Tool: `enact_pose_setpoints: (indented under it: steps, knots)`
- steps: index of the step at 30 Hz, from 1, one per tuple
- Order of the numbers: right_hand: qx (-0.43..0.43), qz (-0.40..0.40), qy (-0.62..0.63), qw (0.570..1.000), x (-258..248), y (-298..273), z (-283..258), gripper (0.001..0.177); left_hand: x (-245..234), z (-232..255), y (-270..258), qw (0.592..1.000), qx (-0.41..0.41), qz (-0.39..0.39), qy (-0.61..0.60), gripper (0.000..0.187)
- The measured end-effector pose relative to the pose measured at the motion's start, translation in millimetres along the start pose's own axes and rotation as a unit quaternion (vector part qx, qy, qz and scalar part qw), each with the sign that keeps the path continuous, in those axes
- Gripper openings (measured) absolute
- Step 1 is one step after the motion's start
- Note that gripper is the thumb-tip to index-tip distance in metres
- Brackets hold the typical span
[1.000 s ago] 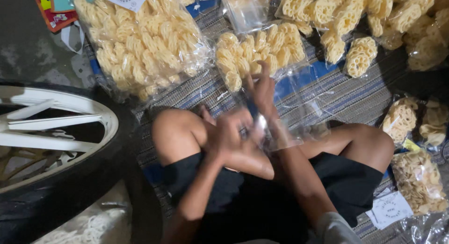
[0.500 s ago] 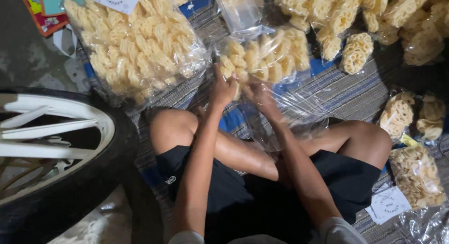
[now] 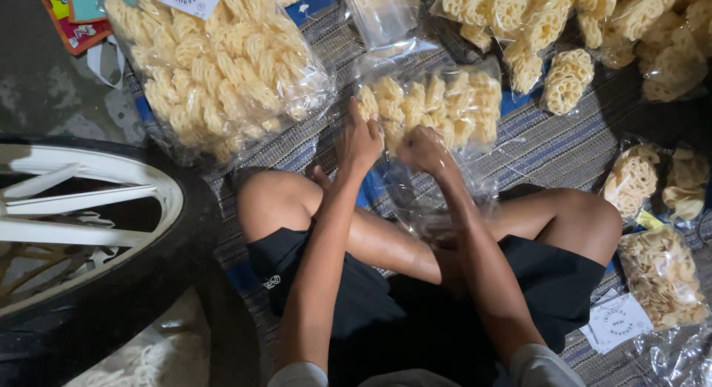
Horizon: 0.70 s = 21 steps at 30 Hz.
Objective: Packaging fried snacks into clear plastic bags while sitting on the floor
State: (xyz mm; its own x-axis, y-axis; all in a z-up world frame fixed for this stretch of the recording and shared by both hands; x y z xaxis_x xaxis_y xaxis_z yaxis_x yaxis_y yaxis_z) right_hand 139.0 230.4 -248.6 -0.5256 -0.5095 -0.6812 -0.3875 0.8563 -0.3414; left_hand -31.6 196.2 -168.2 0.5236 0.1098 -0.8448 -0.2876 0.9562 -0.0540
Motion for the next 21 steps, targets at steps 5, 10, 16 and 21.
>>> enact_pose_setpoints:
  steps: [5, 10, 16, 21]
  knots:
    - [0.02, -0.035, 0.082, 0.996, 13.3, 0.6, 13.1, 0.033, -3.0, -0.4, 2.4, 0.999, -0.001, -0.01, -0.038, 0.072]
    - [-0.073, 0.001, 0.079, 0.994, -17.0, -47.4, -66.3, 0.045, -13.4, -4.4, -0.3, 0.978, -0.084, -0.108, -0.157, 0.091]
    - [-0.052, 0.09, -0.005, 0.995, -4.6, -40.0, -80.7, 0.054, 4.8, -3.5, -2.0, 0.961, -0.076, -0.158, -0.215, 0.092]
    - [-0.057, 0.115, -0.078, 0.989, 5.1, -12.7, -71.7, 0.041, -10.3, 16.1, -5.7, 0.962, -0.052, -0.184, -0.196, 0.079]
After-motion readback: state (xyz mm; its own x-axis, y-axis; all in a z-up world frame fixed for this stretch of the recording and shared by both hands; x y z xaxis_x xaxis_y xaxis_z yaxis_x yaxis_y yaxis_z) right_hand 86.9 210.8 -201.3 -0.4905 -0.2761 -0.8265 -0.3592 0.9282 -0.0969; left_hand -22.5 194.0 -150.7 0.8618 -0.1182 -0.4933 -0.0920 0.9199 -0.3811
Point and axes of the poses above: each hand's wrist, its own y-axis towards the middle knuckle, its own x-axis out of the palm, z = x × y, the point moved 8 cm from there along y, towards the middle knuckle, and after that the axes turned 10 degrees about y, right-handed, at the moved point
